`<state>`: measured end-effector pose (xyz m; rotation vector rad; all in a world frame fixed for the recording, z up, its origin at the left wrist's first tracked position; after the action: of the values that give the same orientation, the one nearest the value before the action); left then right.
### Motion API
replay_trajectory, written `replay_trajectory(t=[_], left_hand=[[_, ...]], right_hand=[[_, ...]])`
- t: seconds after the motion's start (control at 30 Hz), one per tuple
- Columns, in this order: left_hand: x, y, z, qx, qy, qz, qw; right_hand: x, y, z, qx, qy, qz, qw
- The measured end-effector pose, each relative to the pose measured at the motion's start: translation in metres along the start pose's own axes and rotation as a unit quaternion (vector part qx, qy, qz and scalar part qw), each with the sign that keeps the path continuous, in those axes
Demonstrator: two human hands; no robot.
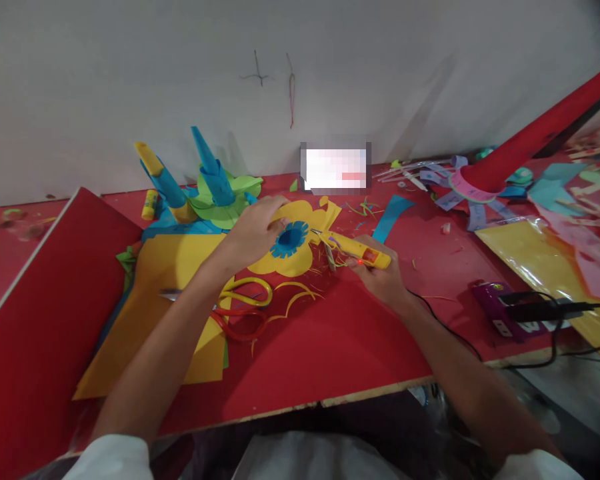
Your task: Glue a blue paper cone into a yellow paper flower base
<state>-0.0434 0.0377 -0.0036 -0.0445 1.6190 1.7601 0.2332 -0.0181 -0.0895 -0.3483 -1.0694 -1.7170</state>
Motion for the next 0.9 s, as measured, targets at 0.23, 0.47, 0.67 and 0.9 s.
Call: replay_trajectory(t=[0.23, 0.47, 0.67, 0.9], left_hand=[[0.012, 0.015, -0.011, 0.089, 0.015, -0.004, 0.996], [0.02, 0.031, -0.017, 0.091, 0.034, 0.035, 0.995], [-0.006, 0.046, -0.012, -0.073, 0.018, 0.027, 0.997], [-0.023, 0.03, -0.012, -0.038, -0.02, 0.046, 0.998]], right_hand=[[0.002, 0.001, 0.0, -0.009, -0.008, -0.008, 1.0], [-0.002, 0.001, -0.001, -0.011, -0.005, -0.003, 1.0], [0.001, 0.001, 0.0, -0.006, 0.02, 0.026, 0.999], [0.003, 0.001, -0.002, 0.003, 0.045, 0.034, 0.998]])
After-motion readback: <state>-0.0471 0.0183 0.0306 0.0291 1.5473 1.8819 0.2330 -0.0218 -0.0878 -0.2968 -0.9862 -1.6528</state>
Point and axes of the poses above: each hand's wrist, its own z-axis towards the middle knuckle, its own y-axis out of the back of the hand, x = y × z, the point moved 1 cm from there along z, towards the middle knuckle, and after that the axes turned 4 degrees about x, right-handed, at the moved point
